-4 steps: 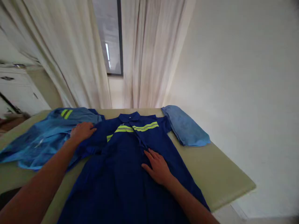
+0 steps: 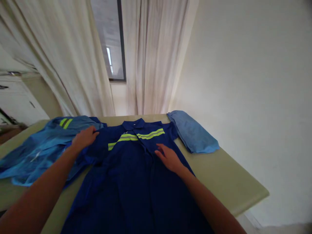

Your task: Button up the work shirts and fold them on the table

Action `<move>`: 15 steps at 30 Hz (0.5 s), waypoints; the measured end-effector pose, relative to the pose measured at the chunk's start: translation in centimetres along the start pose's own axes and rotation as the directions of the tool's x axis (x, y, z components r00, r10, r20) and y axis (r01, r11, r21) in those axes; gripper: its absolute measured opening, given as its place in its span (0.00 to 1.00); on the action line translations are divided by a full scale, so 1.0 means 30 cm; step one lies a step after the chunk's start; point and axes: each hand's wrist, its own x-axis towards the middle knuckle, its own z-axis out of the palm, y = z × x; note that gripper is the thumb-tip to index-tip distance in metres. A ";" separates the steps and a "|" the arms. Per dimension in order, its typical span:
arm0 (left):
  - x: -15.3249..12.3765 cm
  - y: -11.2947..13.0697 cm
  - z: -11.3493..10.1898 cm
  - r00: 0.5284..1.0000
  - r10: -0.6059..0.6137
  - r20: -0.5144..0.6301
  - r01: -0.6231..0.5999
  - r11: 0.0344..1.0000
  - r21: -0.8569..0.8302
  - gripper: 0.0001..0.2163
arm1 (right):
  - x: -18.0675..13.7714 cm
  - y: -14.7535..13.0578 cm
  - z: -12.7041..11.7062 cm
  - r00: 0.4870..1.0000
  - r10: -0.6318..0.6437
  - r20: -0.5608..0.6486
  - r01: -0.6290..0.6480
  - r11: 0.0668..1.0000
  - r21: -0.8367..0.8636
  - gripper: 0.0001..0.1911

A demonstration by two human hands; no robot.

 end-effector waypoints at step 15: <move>-0.180 0.202 0.110 0.984 0.175 0.014 -0.176 0.982 0.074 0.22 | 0.428 0.115 0.177 0.933 0.296 -0.206 -0.336 0.920 -0.202 0.30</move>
